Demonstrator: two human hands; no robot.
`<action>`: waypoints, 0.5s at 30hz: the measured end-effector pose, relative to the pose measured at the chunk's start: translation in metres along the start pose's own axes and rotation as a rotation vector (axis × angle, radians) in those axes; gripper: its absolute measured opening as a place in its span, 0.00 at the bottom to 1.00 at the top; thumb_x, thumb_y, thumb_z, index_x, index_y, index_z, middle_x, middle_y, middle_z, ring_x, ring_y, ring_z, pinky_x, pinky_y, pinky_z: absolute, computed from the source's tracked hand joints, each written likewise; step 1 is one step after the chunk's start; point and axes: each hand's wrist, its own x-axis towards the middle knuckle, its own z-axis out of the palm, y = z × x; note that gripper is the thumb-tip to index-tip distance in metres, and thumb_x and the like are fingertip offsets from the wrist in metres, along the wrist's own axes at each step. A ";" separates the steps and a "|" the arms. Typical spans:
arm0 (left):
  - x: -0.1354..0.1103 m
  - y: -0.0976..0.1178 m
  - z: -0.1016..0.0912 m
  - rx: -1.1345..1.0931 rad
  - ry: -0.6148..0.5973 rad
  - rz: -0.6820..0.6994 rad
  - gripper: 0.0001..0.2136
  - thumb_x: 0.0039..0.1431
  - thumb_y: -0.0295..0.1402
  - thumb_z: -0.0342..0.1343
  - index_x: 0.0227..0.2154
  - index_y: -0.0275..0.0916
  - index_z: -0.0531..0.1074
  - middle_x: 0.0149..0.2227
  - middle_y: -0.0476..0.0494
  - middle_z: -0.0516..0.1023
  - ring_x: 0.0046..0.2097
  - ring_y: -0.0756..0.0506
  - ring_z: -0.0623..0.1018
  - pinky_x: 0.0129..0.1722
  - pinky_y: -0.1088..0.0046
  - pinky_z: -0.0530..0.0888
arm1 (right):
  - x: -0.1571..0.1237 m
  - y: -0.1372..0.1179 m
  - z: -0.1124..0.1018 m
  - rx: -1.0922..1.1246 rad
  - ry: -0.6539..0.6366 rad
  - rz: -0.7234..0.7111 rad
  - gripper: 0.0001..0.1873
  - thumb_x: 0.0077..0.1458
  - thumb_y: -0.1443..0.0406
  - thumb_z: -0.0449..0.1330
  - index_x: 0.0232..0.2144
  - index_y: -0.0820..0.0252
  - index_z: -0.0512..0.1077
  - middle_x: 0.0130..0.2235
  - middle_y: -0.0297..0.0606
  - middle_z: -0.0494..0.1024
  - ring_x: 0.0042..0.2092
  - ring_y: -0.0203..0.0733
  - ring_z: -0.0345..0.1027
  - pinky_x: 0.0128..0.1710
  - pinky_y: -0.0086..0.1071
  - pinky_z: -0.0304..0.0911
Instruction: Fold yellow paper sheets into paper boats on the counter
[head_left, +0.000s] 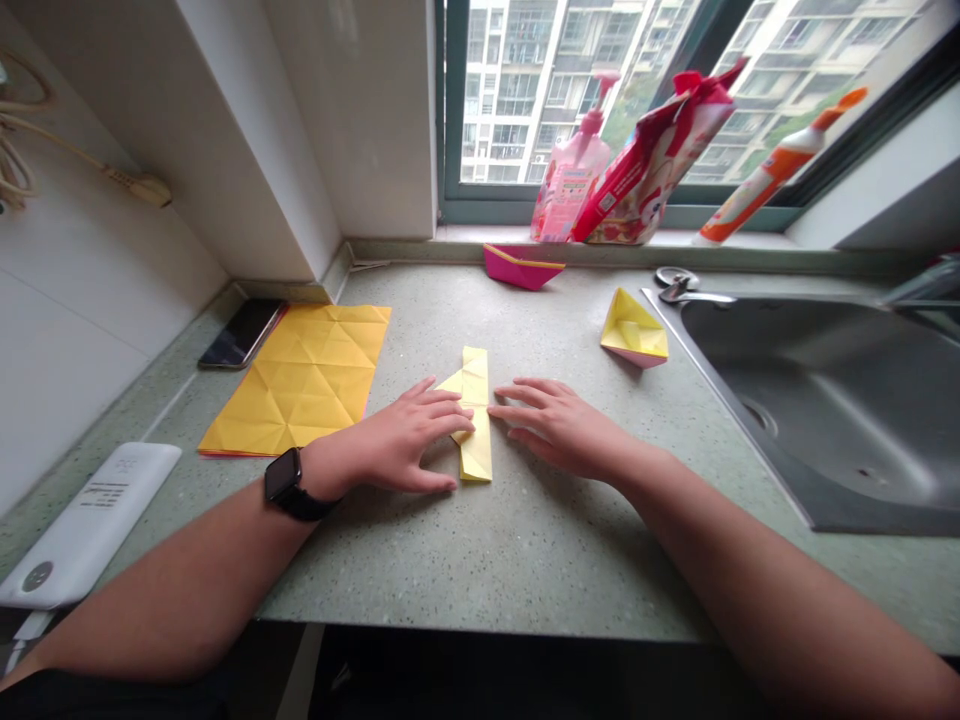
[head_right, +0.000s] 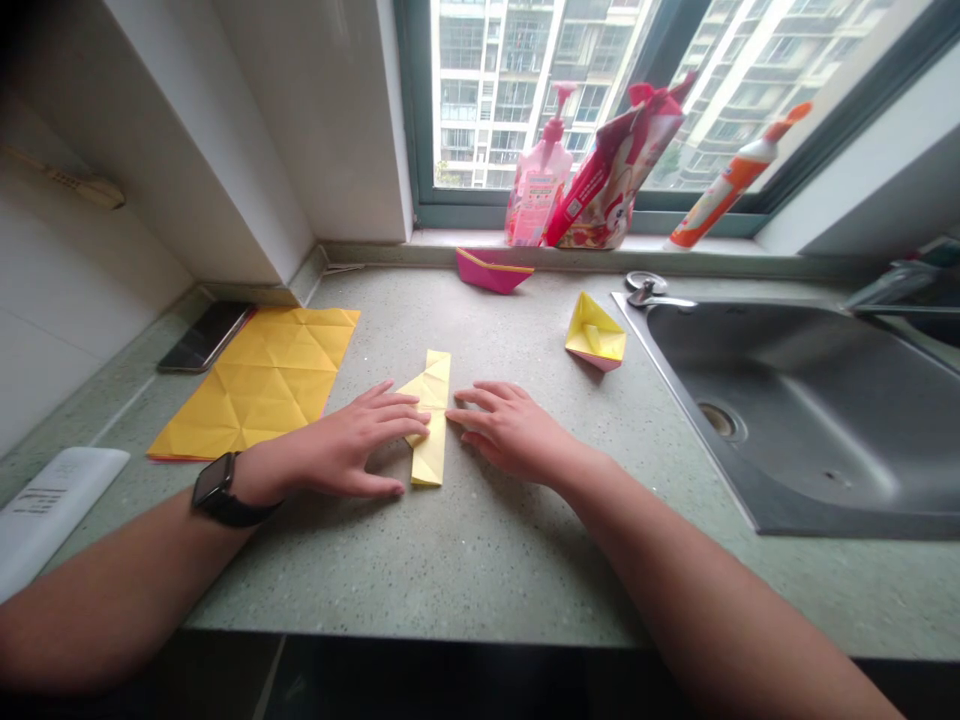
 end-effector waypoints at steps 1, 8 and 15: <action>0.001 0.001 -0.001 -0.007 -0.003 0.013 0.26 0.65 0.45 0.71 0.62 0.43 0.76 0.66 0.36 0.80 0.74 0.30 0.70 0.80 0.38 0.47 | 0.000 0.000 0.001 -0.004 -0.002 0.002 0.23 0.72 0.64 0.65 0.66 0.45 0.78 0.67 0.42 0.80 0.68 0.60 0.73 0.68 0.61 0.71; 0.002 0.002 0.001 0.018 0.024 0.020 0.17 0.71 0.42 0.65 0.58 0.42 0.80 0.64 0.34 0.80 0.66 0.33 0.78 0.75 0.46 0.64 | 0.002 0.001 -0.001 0.046 0.092 0.000 0.17 0.73 0.62 0.64 0.60 0.48 0.81 0.63 0.44 0.82 0.65 0.58 0.74 0.65 0.58 0.73; 0.001 0.002 0.007 0.231 -0.002 -0.096 0.27 0.74 0.51 0.63 0.69 0.47 0.74 0.74 0.34 0.71 0.70 0.28 0.72 0.72 0.42 0.64 | 0.003 -0.002 -0.011 0.199 0.052 -0.157 0.17 0.66 0.56 0.71 0.54 0.54 0.82 0.55 0.45 0.85 0.58 0.55 0.78 0.59 0.51 0.75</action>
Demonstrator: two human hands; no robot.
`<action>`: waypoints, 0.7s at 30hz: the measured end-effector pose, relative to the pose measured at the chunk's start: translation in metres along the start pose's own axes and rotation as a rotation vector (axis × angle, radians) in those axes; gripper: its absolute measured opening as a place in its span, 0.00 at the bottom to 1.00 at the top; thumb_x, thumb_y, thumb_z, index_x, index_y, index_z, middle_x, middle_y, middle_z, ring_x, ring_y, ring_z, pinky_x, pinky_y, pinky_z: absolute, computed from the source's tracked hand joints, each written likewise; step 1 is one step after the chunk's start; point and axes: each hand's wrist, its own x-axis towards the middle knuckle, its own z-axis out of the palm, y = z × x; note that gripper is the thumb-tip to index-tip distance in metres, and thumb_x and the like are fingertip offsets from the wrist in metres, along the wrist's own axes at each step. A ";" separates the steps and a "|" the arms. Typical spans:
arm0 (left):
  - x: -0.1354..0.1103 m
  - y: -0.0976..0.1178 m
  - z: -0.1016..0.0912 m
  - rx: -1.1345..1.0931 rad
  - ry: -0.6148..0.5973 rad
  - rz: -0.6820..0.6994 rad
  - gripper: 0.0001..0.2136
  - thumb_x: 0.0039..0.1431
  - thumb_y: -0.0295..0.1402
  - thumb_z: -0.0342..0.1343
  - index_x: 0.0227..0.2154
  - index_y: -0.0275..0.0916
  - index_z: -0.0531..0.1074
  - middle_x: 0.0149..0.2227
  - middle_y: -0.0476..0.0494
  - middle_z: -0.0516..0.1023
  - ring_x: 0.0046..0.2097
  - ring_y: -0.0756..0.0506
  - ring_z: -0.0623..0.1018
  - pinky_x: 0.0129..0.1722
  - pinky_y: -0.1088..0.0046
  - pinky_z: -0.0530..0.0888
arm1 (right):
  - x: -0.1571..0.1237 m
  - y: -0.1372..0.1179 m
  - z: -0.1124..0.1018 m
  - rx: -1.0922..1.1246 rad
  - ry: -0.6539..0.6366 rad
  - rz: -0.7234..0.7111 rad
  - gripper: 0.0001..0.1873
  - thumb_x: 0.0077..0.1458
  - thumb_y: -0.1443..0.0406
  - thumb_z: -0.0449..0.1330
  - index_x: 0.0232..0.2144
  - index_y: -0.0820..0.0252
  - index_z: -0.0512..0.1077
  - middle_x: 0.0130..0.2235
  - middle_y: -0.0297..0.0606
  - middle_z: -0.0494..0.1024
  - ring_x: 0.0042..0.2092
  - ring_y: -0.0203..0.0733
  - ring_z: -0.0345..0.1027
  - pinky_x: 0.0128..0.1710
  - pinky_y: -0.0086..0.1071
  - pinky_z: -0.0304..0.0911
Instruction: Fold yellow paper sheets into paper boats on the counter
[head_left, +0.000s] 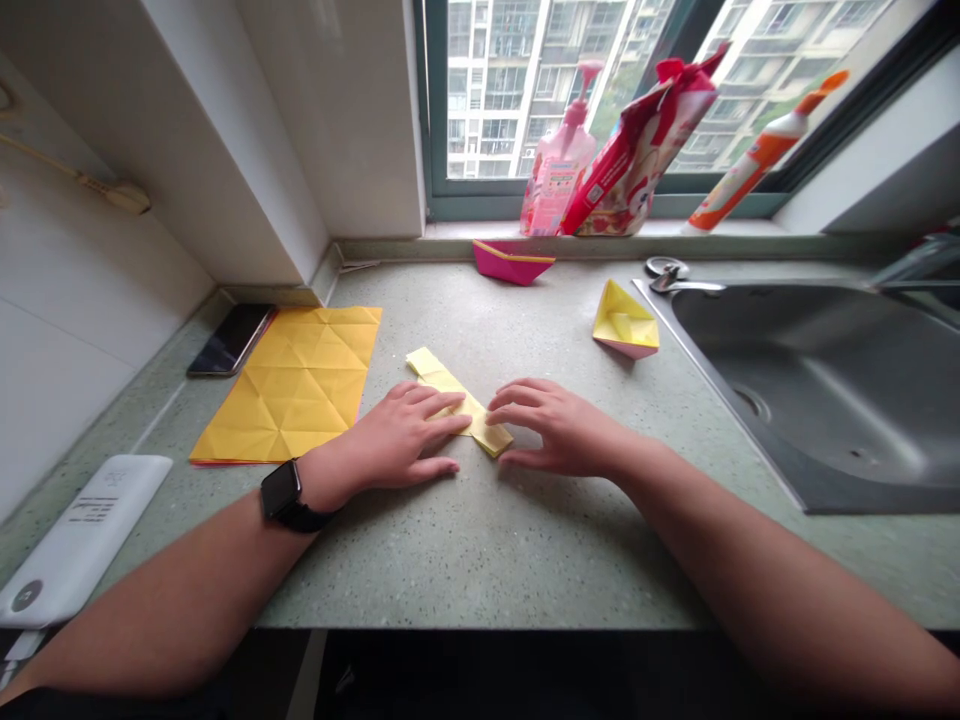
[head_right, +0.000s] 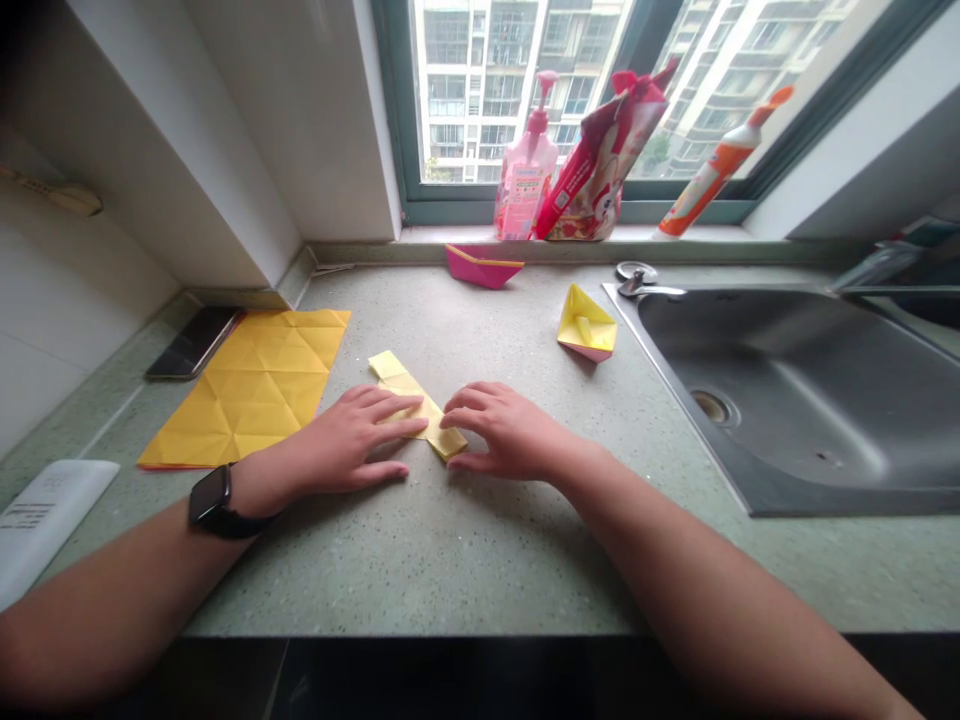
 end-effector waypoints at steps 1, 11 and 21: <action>0.000 0.001 0.000 0.021 0.003 -0.014 0.27 0.74 0.52 0.62 0.68 0.46 0.74 0.72 0.34 0.73 0.68 0.28 0.73 0.71 0.43 0.64 | 0.000 0.000 0.000 0.014 -0.012 -0.002 0.15 0.66 0.57 0.71 0.52 0.54 0.82 0.54 0.45 0.85 0.56 0.53 0.79 0.59 0.49 0.75; 0.000 0.003 -0.002 0.021 0.040 0.031 0.23 0.74 0.54 0.61 0.62 0.49 0.80 0.55 0.35 0.78 0.58 0.32 0.75 0.66 0.46 0.70 | 0.001 0.005 0.003 -0.018 0.018 0.047 0.08 0.69 0.66 0.65 0.43 0.50 0.84 0.49 0.39 0.87 0.49 0.46 0.80 0.53 0.43 0.74; 0.002 0.008 0.004 -0.077 -0.031 0.136 0.25 0.79 0.47 0.57 0.72 0.45 0.70 0.72 0.32 0.72 0.72 0.30 0.72 0.76 0.39 0.60 | -0.001 0.009 0.001 -0.080 0.052 0.150 0.07 0.69 0.66 0.65 0.40 0.52 0.84 0.48 0.40 0.86 0.48 0.49 0.79 0.49 0.43 0.73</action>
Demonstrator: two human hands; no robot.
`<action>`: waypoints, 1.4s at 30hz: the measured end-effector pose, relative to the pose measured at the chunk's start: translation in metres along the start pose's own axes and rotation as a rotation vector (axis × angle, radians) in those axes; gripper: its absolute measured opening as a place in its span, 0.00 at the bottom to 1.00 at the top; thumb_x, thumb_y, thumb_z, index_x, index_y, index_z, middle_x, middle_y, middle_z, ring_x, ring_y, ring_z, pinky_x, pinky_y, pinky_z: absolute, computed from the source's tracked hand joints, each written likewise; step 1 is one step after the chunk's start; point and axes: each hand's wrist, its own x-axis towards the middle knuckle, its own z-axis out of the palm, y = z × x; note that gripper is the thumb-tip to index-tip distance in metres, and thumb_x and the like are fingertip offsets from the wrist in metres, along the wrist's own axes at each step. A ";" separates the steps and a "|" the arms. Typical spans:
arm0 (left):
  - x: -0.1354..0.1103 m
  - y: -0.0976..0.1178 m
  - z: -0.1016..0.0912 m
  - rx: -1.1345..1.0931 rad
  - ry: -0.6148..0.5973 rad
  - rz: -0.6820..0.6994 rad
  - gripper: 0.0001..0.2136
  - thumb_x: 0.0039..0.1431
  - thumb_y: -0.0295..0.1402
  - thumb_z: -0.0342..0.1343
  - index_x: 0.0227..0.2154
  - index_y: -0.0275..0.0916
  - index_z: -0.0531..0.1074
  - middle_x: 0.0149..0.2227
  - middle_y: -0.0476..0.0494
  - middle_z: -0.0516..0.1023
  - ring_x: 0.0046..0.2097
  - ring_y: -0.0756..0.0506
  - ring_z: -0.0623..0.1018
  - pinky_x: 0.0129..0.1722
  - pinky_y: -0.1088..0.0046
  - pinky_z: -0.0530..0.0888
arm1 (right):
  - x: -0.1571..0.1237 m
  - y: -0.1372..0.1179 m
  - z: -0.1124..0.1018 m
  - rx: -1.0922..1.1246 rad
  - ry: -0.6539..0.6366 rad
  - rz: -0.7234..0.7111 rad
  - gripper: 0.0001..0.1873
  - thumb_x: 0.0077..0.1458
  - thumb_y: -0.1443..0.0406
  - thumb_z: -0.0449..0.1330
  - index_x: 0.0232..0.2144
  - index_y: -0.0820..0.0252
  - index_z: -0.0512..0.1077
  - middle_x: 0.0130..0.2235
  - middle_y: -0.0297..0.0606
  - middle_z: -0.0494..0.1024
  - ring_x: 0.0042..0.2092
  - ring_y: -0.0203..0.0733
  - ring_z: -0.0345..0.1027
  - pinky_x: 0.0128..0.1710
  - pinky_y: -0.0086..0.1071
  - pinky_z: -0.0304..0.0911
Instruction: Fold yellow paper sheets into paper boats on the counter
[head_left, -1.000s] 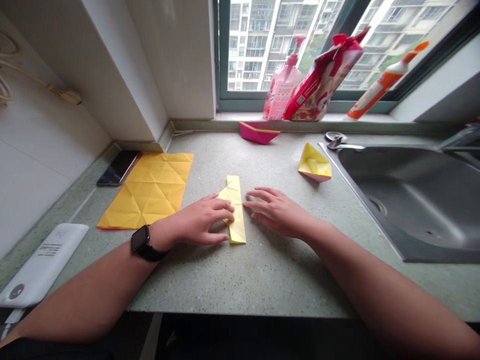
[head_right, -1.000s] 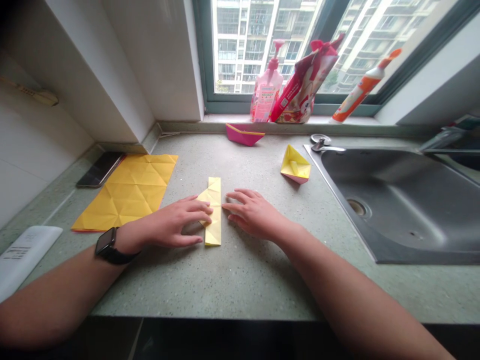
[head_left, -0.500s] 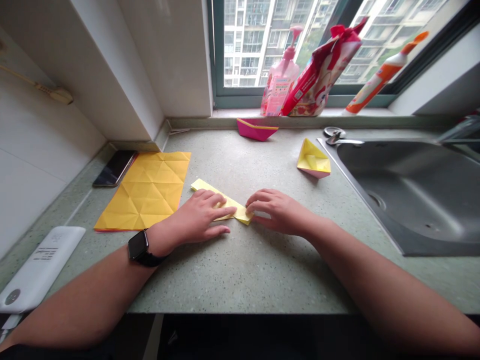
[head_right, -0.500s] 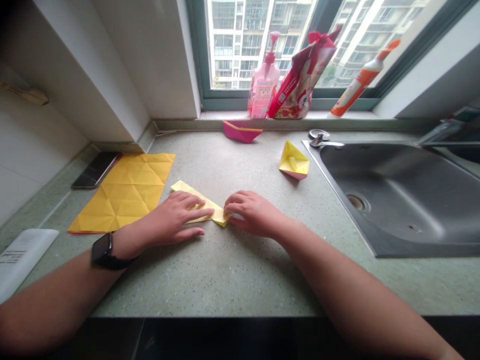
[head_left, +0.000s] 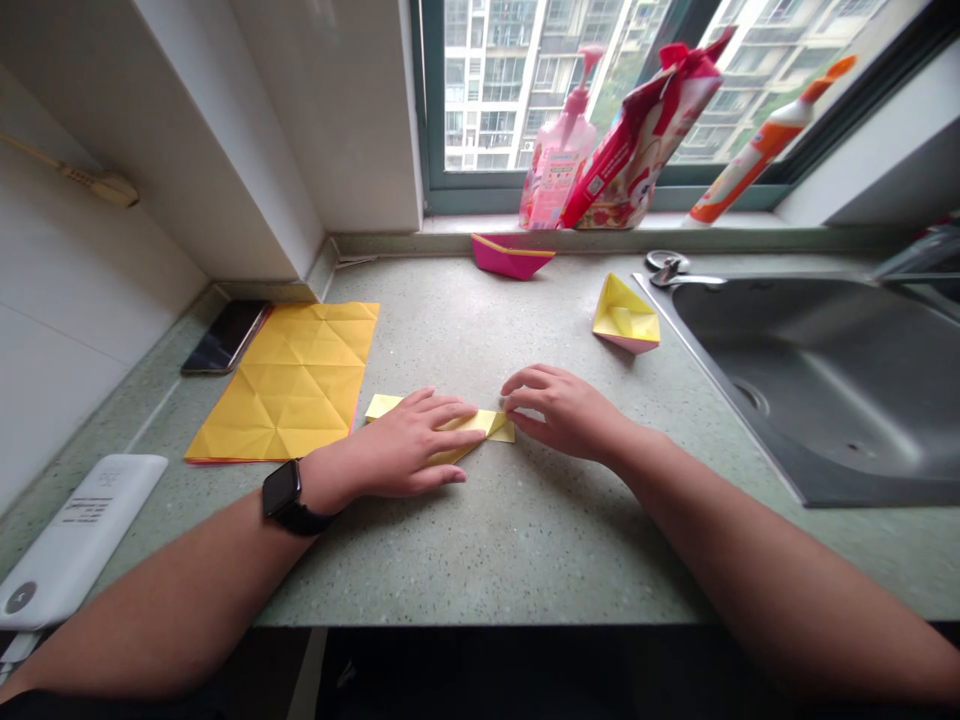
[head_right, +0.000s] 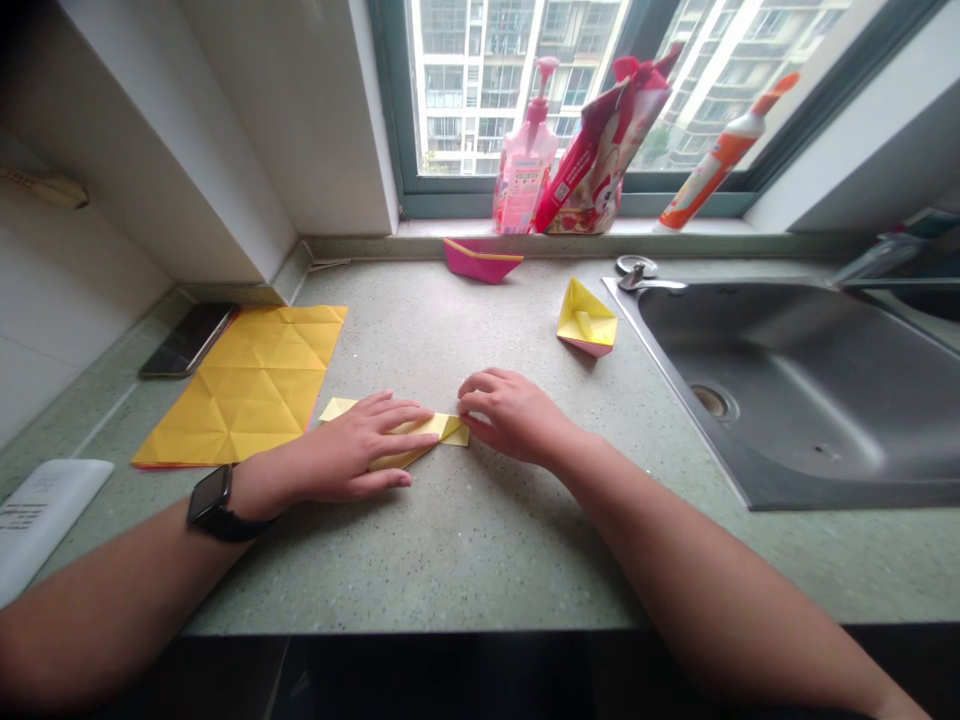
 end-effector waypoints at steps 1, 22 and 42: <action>0.000 0.001 0.000 0.009 -0.009 -0.002 0.25 0.79 0.47 0.57 0.72 0.46 0.71 0.72 0.32 0.72 0.73 0.30 0.71 0.77 0.38 0.59 | 0.000 0.000 0.000 0.013 -0.001 0.000 0.07 0.69 0.66 0.65 0.41 0.51 0.84 0.48 0.40 0.86 0.48 0.49 0.79 0.50 0.43 0.73; 0.003 0.010 0.004 -0.011 -0.021 -0.045 0.32 0.76 0.49 0.60 0.76 0.43 0.64 0.72 0.32 0.72 0.74 0.30 0.70 0.79 0.35 0.54 | 0.004 -0.002 0.014 0.089 0.007 0.141 0.05 0.69 0.65 0.65 0.38 0.54 0.80 0.46 0.42 0.82 0.48 0.48 0.77 0.52 0.44 0.72; 0.006 0.009 0.004 0.051 -0.045 -0.040 0.30 0.77 0.50 0.59 0.74 0.44 0.66 0.70 0.32 0.73 0.72 0.30 0.70 0.78 0.39 0.56 | 0.007 -0.003 0.023 0.131 0.033 0.301 0.07 0.69 0.64 0.66 0.35 0.52 0.80 0.52 0.45 0.80 0.57 0.53 0.76 0.61 0.51 0.74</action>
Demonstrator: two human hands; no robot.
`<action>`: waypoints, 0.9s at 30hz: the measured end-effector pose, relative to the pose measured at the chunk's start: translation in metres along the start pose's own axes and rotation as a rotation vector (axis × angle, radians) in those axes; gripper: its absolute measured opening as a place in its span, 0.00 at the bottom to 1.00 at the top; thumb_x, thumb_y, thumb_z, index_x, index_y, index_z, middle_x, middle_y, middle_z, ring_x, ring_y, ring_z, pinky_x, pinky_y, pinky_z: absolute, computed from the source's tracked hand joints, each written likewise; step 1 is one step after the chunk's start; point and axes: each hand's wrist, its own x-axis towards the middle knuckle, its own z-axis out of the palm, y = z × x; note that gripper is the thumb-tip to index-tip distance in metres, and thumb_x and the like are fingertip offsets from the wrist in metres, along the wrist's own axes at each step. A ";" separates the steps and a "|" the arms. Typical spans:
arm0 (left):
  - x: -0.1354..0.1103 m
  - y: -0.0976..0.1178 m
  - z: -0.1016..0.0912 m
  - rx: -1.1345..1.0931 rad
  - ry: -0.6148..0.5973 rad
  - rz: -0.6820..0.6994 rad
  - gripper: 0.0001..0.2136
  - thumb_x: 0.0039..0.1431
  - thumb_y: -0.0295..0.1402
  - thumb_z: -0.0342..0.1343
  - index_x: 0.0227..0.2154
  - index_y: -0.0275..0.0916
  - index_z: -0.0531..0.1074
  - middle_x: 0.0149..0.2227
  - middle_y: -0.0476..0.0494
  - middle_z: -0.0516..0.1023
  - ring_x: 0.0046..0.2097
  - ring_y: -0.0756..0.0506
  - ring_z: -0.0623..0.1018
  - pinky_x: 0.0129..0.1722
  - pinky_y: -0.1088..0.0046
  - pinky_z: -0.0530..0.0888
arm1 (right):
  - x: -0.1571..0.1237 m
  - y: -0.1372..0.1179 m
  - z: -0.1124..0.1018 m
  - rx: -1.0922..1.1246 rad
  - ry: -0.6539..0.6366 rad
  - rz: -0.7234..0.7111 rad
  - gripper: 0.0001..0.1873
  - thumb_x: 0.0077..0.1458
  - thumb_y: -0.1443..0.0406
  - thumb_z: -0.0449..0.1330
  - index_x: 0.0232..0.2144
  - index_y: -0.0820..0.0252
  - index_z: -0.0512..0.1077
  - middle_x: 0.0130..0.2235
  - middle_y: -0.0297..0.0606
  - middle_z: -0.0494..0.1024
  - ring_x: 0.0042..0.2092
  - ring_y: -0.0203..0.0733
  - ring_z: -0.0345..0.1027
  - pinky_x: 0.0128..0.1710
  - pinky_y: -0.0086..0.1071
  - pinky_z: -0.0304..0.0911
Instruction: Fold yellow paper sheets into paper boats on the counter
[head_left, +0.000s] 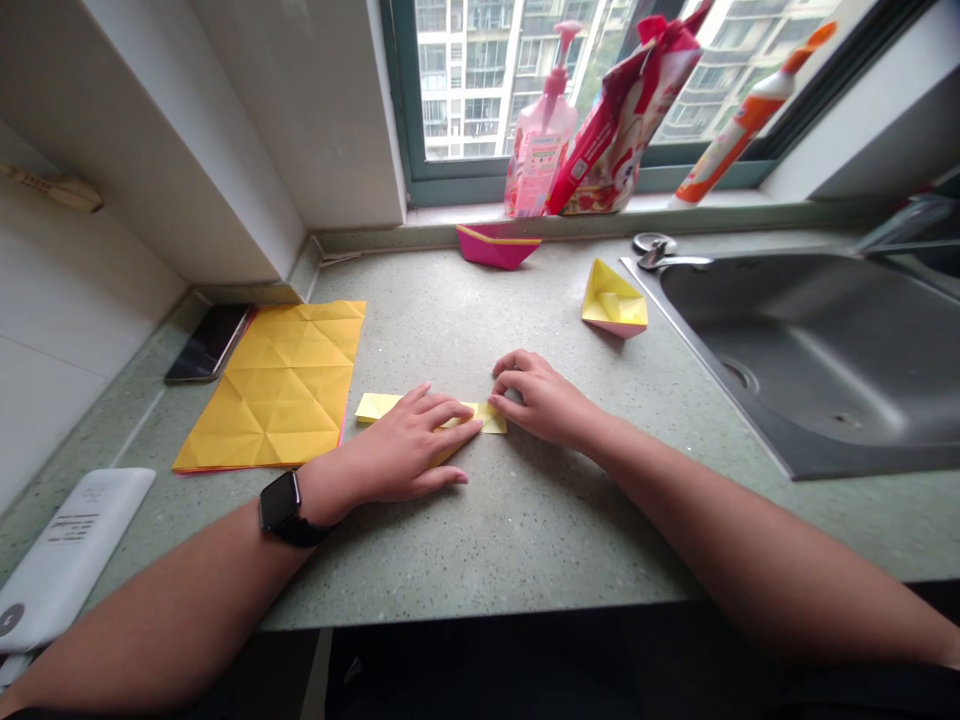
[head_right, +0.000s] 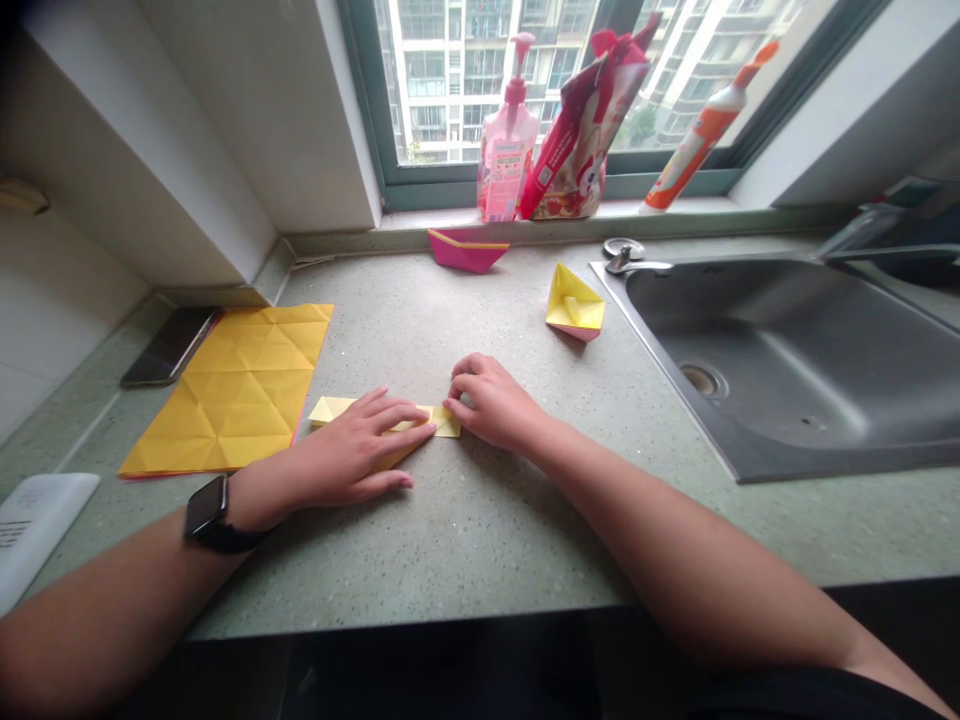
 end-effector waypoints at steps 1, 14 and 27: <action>0.000 0.000 0.000 0.001 0.001 0.001 0.30 0.77 0.51 0.59 0.75 0.44 0.65 0.71 0.32 0.73 0.72 0.30 0.70 0.78 0.39 0.56 | 0.000 0.001 0.000 -0.002 -0.002 0.007 0.07 0.69 0.64 0.66 0.36 0.52 0.81 0.52 0.45 0.80 0.57 0.53 0.76 0.62 0.51 0.74; 0.002 0.001 -0.001 0.021 -0.008 0.008 0.30 0.76 0.50 0.60 0.73 0.42 0.68 0.69 0.32 0.73 0.71 0.29 0.70 0.76 0.37 0.59 | 0.001 0.001 -0.001 0.037 -0.012 0.017 0.04 0.65 0.64 0.71 0.37 0.52 0.79 0.52 0.43 0.79 0.57 0.53 0.74 0.62 0.50 0.71; 0.003 0.002 -0.001 0.032 -0.010 0.010 0.29 0.76 0.50 0.61 0.72 0.43 0.69 0.68 0.33 0.73 0.70 0.30 0.70 0.77 0.37 0.59 | -0.002 -0.014 -0.003 -0.027 -0.042 0.073 0.13 0.60 0.58 0.76 0.39 0.53 0.76 0.53 0.45 0.77 0.57 0.55 0.72 0.61 0.50 0.70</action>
